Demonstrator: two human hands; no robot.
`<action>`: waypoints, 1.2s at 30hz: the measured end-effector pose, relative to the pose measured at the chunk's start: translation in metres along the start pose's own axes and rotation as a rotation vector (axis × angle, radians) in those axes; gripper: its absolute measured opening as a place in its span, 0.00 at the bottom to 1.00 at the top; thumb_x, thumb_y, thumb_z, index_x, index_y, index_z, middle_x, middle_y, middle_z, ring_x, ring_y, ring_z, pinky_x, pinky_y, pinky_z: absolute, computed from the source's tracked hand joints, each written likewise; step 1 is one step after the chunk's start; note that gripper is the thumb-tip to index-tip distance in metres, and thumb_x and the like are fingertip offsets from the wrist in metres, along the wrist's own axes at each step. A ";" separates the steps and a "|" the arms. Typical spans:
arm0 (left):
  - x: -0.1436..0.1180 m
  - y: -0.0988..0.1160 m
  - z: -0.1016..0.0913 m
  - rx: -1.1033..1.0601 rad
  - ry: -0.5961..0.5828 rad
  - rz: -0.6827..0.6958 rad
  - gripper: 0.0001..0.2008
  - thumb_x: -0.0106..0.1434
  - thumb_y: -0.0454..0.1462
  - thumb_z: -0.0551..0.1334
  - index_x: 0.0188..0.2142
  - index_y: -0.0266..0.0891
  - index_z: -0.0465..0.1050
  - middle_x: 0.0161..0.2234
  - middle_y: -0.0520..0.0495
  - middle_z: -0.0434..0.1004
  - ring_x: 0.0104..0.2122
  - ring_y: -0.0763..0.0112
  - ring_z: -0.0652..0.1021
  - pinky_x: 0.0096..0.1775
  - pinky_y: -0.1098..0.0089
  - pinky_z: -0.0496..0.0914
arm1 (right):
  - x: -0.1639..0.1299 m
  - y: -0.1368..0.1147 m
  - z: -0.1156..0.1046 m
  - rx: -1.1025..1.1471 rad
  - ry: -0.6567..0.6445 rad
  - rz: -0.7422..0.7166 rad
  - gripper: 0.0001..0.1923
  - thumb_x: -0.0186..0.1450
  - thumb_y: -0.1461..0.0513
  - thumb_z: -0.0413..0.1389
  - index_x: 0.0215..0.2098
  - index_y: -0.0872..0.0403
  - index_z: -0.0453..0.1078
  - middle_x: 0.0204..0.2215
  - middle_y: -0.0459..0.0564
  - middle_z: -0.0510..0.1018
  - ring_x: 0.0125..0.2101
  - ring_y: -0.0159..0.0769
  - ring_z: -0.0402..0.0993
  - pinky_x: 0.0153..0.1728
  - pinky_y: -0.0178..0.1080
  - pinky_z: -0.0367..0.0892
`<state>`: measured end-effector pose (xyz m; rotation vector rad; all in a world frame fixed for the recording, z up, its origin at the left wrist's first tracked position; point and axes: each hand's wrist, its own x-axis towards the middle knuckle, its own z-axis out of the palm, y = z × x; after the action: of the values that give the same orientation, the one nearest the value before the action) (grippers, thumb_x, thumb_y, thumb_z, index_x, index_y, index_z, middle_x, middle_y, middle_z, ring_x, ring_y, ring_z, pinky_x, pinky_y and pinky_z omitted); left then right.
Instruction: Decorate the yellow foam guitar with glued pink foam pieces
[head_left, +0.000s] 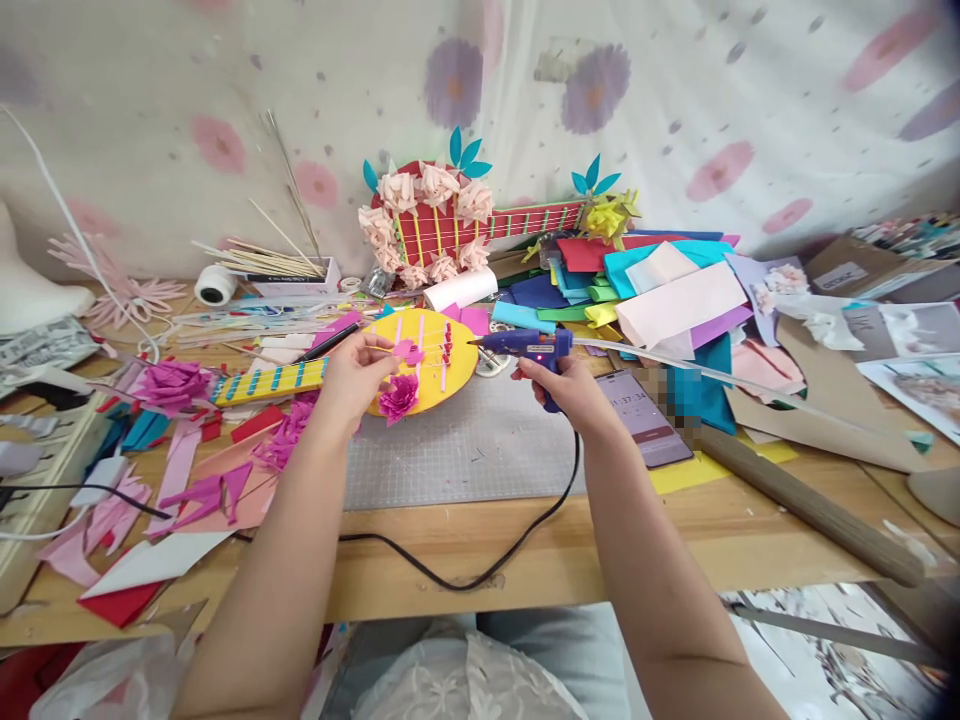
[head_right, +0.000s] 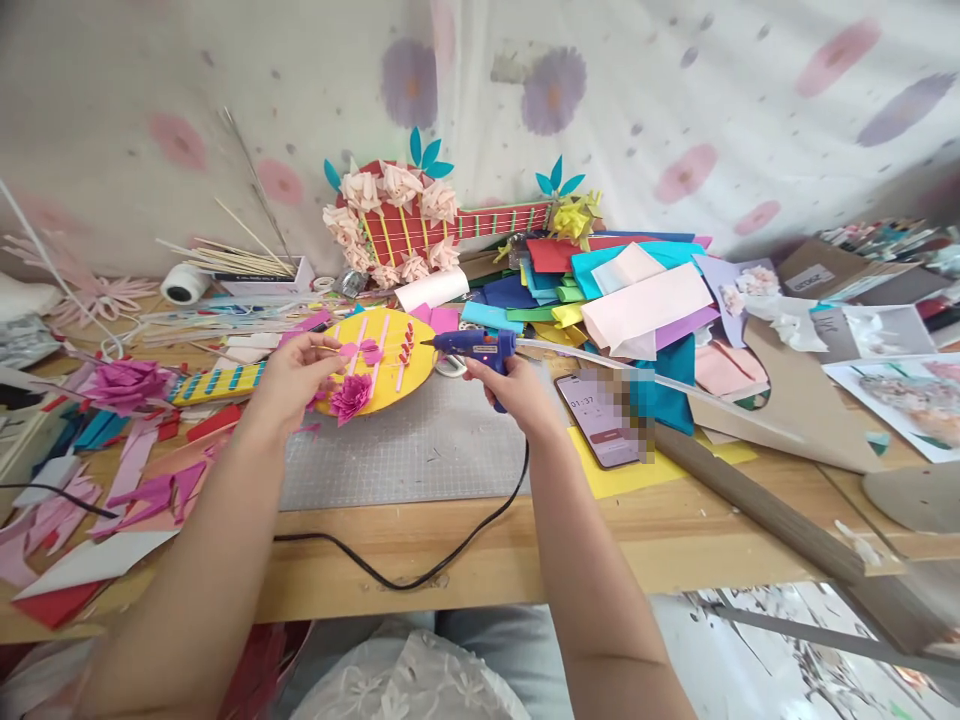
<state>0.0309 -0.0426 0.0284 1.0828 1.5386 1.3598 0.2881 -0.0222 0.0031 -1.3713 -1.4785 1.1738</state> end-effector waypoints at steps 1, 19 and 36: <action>-0.008 -0.003 0.000 -0.041 0.019 -0.028 0.13 0.42 0.34 0.65 0.30 0.37 0.66 0.20 0.56 0.69 0.19 0.79 0.69 0.19 0.77 0.66 | -0.002 -0.001 0.007 0.008 -0.022 0.000 0.23 0.54 0.45 0.56 0.27 0.57 0.71 0.13 0.43 0.64 0.16 0.25 0.57 0.16 0.31 0.53; -0.039 -0.034 -0.001 -0.113 0.105 -0.051 0.20 0.43 0.36 0.65 0.36 0.40 0.60 0.22 0.57 0.69 0.21 0.73 0.75 0.14 0.78 0.64 | -0.023 -0.019 0.056 -0.083 -0.135 -0.023 0.24 0.51 0.42 0.58 0.19 0.54 0.66 0.10 0.41 0.60 0.12 0.24 0.55 0.13 0.31 0.53; -0.039 -0.031 0.006 -0.078 0.122 -0.019 0.20 0.44 0.35 0.64 0.36 0.41 0.59 0.23 0.57 0.69 0.21 0.74 0.75 0.15 0.78 0.66 | -0.018 -0.014 0.055 -0.094 -0.119 -0.015 0.23 0.52 0.44 0.58 0.18 0.54 0.64 0.11 0.41 0.62 0.12 0.23 0.54 0.12 0.31 0.51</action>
<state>0.0459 -0.0796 -0.0024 0.9505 1.5656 1.4841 0.2342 -0.0461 0.0026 -1.3699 -1.6434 1.2077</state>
